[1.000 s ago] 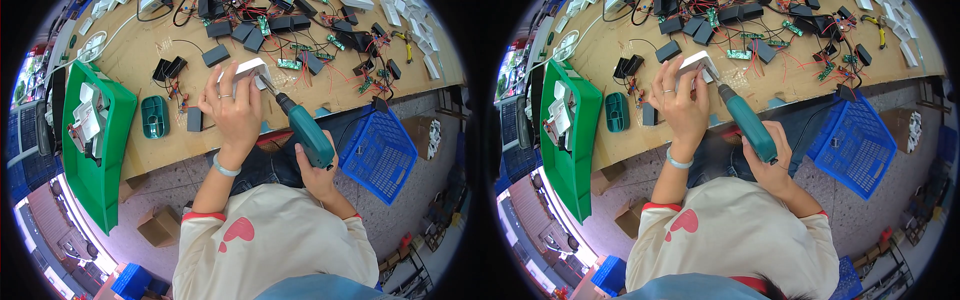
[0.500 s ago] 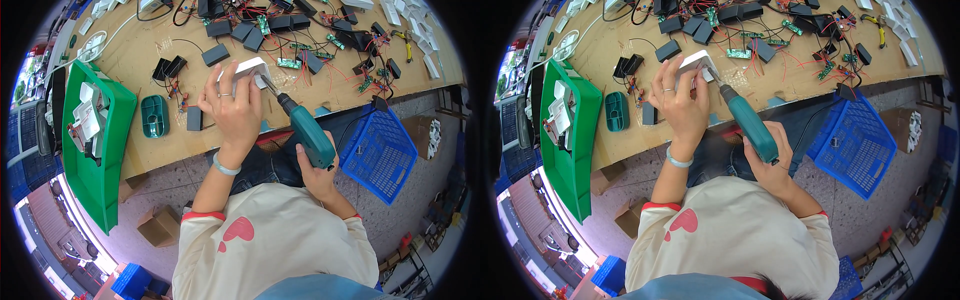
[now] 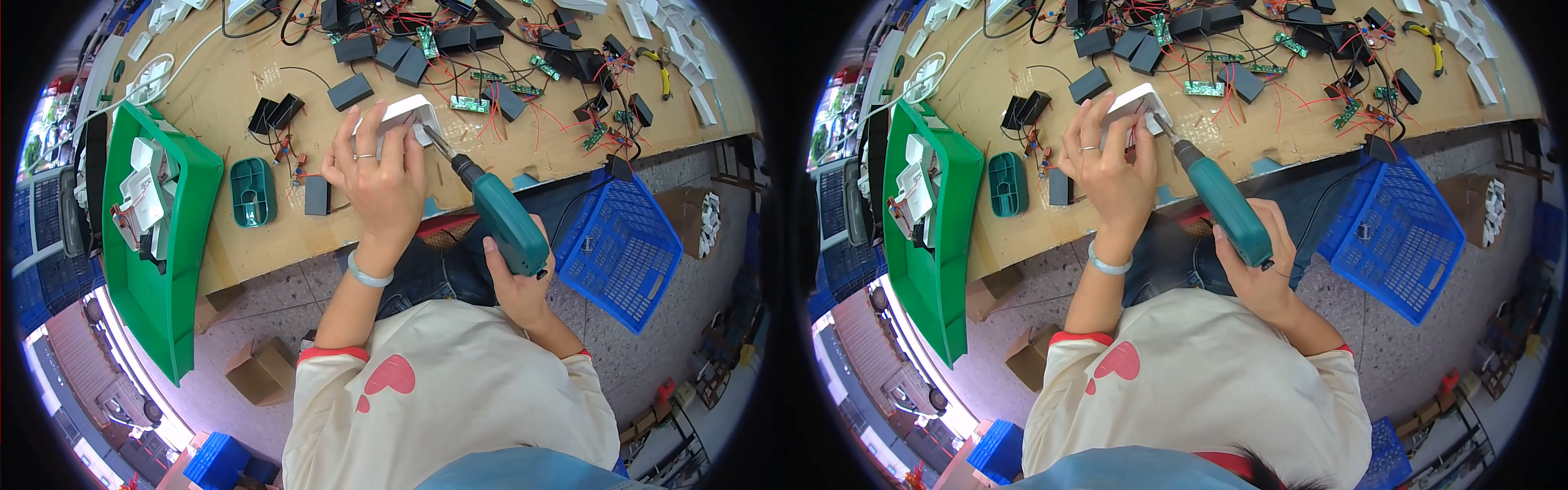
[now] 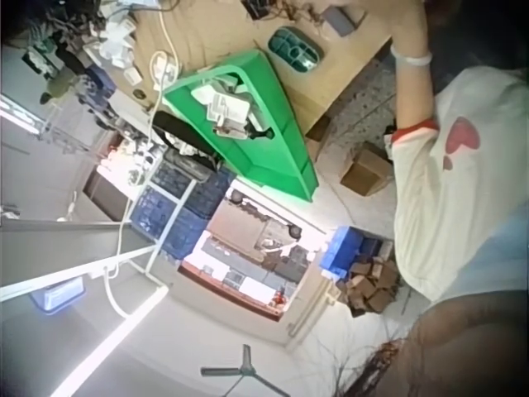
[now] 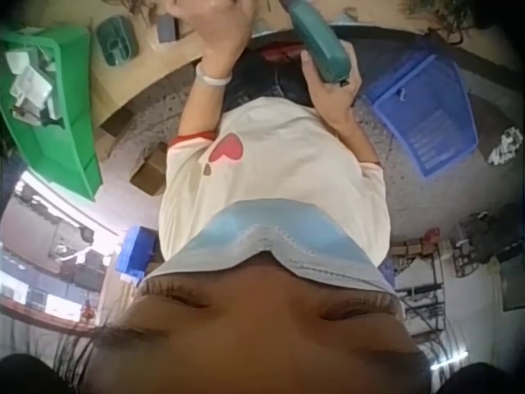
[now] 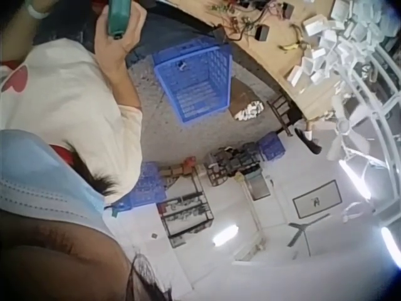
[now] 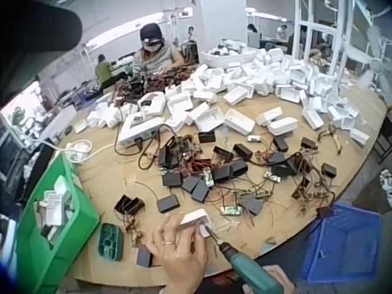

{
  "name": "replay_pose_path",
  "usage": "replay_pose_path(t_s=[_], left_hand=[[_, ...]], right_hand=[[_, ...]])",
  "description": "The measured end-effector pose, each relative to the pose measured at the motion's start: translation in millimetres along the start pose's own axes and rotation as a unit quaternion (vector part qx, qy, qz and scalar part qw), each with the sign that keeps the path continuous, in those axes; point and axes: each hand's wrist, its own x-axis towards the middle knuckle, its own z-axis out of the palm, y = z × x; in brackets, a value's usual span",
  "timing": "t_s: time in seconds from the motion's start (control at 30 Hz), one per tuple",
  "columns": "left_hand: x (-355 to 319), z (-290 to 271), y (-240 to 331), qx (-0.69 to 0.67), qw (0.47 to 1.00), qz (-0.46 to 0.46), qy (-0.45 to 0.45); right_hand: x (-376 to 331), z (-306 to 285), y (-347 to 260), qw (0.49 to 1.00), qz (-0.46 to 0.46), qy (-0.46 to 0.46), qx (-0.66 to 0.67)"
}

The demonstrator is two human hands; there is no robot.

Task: Assembling small electronic components using an electric screwdriver at a workstation.

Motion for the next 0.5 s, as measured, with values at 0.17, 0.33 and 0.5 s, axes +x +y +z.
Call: replay_pose_path(t_s=[0.17,0.33,0.5], left_hand=[[1,0,0,-0.004,1.000,-0.005,-0.001],[2,-1,0,-0.004,1.000,-0.007,-0.004],[3,-2,-1,0.002,1.000,-0.004,-0.005]], right_hand=[[-8,-8,-6,0.999,0.042,0.010,0.007],[-20,-16,-4,0.991,0.117,0.037,0.048],[-26,-24,-1,0.995,0.049,0.026,0.082]])
